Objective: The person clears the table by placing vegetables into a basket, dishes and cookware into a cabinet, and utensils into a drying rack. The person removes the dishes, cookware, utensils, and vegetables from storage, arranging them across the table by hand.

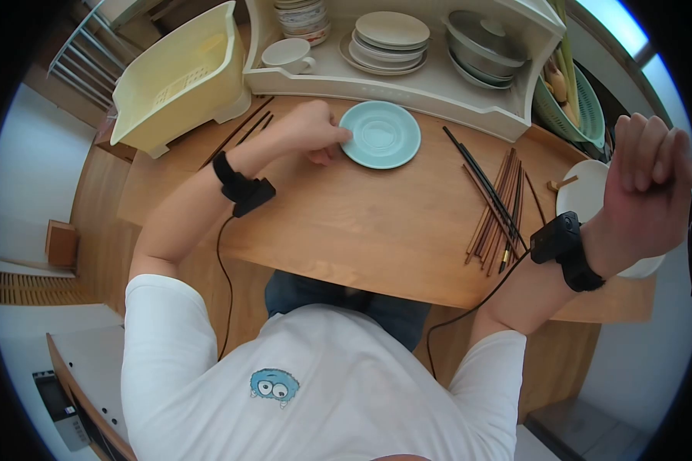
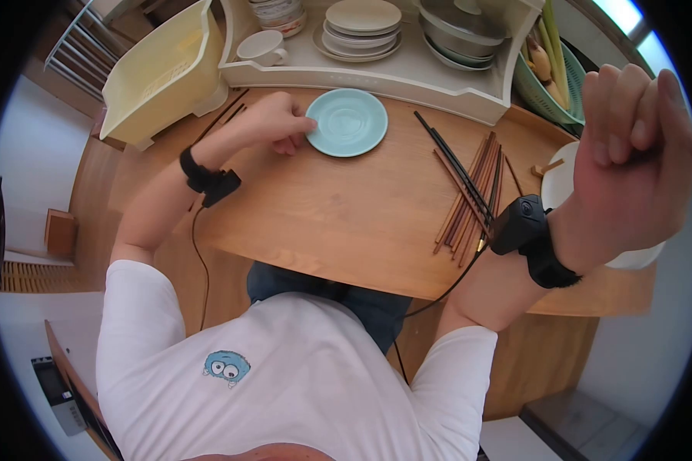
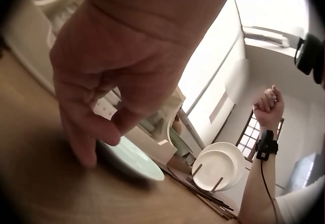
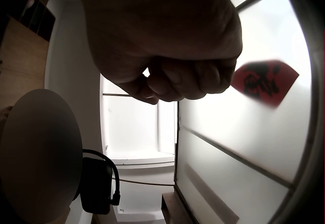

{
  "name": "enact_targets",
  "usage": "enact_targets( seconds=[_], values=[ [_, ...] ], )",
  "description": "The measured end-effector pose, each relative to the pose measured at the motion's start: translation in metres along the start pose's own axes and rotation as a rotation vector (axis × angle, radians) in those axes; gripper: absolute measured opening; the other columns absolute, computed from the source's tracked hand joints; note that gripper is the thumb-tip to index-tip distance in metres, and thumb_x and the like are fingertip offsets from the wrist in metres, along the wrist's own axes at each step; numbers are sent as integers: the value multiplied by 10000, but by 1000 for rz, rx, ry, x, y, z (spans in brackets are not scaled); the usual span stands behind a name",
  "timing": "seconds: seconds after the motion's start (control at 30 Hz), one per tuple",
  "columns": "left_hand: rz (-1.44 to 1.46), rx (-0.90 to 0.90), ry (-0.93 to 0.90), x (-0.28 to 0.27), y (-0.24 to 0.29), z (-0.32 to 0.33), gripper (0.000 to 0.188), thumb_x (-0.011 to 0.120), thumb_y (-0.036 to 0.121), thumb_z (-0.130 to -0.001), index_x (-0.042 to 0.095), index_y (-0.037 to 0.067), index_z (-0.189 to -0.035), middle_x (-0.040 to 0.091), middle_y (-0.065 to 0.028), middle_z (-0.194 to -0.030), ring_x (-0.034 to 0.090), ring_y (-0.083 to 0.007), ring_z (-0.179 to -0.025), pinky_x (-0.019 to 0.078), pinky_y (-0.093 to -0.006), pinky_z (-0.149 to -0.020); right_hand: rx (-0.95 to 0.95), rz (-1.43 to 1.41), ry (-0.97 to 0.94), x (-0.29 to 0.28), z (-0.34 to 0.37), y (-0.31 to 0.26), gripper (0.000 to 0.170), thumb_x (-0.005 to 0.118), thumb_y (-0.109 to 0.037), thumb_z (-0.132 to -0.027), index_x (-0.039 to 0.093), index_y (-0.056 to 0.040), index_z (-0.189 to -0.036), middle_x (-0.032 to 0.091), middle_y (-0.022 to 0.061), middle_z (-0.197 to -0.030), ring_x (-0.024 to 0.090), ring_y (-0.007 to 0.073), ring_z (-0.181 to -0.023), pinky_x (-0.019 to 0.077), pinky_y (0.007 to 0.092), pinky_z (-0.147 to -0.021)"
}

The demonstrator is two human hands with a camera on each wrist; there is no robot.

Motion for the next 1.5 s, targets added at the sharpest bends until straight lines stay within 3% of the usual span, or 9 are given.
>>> enact_targets(
  seconds=[0.2, 0.37, 0.4, 0.6, 0.7, 0.83, 1.1, 1.3, 1.5],
  values=[
    [555, 24, 1, 16, -24, -7, 192, 667, 137, -940, 643, -45, -881, 711, -123, -760, 713, -152, -627, 568, -216, -525, 17, -10, 32, 6, 4, 0, 358, 430, -141, -1003, 396, -88, -650, 366, 50, -563, 262, 113, -528, 253, 285, -561],
    [627, 172, 56, -25, -1, -1, 180, 694, 144, -929, 653, -31, -923, 716, -128, -820, 706, -142, -655, 599, -226, -599, 12, -15, 1, 2, 2, -1, 373, 434, -147, -1007, 400, -83, -642, 376, 54, -560, 276, 119, -513, 255, 286, -547],
    [700, 217, 79, -38, 7, -6, 194, 677, 110, -930, 649, -78, -966, 716, -151, -832, 719, -167, -683, 611, -236, -621, 16, -3, 8, 3, 1, 0, 374, 434, -145, -1007, 399, -83, -640, 375, 54, -560, 278, 121, -509, 256, 285, -545],
    [860, 387, 253, -100, 59, -93, 188, 640, 3, -923, 623, -162, -1012, 694, -212, -949, 742, -248, -775, 651, -265, -709, 22, 16, 25, 5, 0, 4, 372, 426, -139, -1007, 393, -83, -641, 375, 54, -559, 274, 117, -505, 258, 281, -540],
    [942, 334, 284, -103, 71, -136, 187, 617, -21, -924, 602, -179, -1023, 683, -228, -967, 742, -277, -757, 660, -276, -689, 6, 28, 43, 4, 1, -2, 374, 417, -138, -1009, 387, -86, -640, 375, 54, -557, 266, 111, -504, 255, 277, -537],
    [842, 264, 411, -93, 82, -138, 180, 577, -53, -926, 569, -186, -1047, 666, -226, -988, 743, -303, -758, 663, -290, -644, -23, -4, 69, 2, 3, -8, 381, 400, -147, -1018, 380, -95, -641, 371, 51, -554, 256, 104, -501, 250, 273, -534],
    [870, 238, 362, -87, 69, -158, 181, 588, -51, -924, 573, -173, -1057, 670, -226, -988, 744, -299, -752, 662, -289, -639, -35, 18, 23, -3, 2, -6, 370, 394, -162, -1026, 389, -101, -660, 368, 40, -561, 249, 103, -498, 252, 279, -540],
    [806, 192, 372, -88, 63, -160, 173, 646, 14, -925, 639, -131, -1020, 701, -173, -881, 740, -220, -729, 640, -229, -602, -24, 12, 16, -3, 1, -6, 371, 397, -162, -1026, 393, -103, -660, 373, 40, -564, 257, 100, -500, 256, 278, -547],
    [799, 193, 389, -86, 54, -158, 100, 668, 10, -900, 668, -85, -931, 717, -139, -784, 696, -171, -571, 589, -213, -487, -12, 11, 15, 0, -2, -3, 375, 396, -163, -1026, 394, -102, -656, 375, 44, -560, 263, 104, -500, 260, 279, -547]
  ],
)
Point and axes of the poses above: each hand's wrist, its own z-axis away from the middle knuckle, its own x-axis out of the palm, y = z × x, the point moved 3 cm from there along -z, towards the middle knuckle
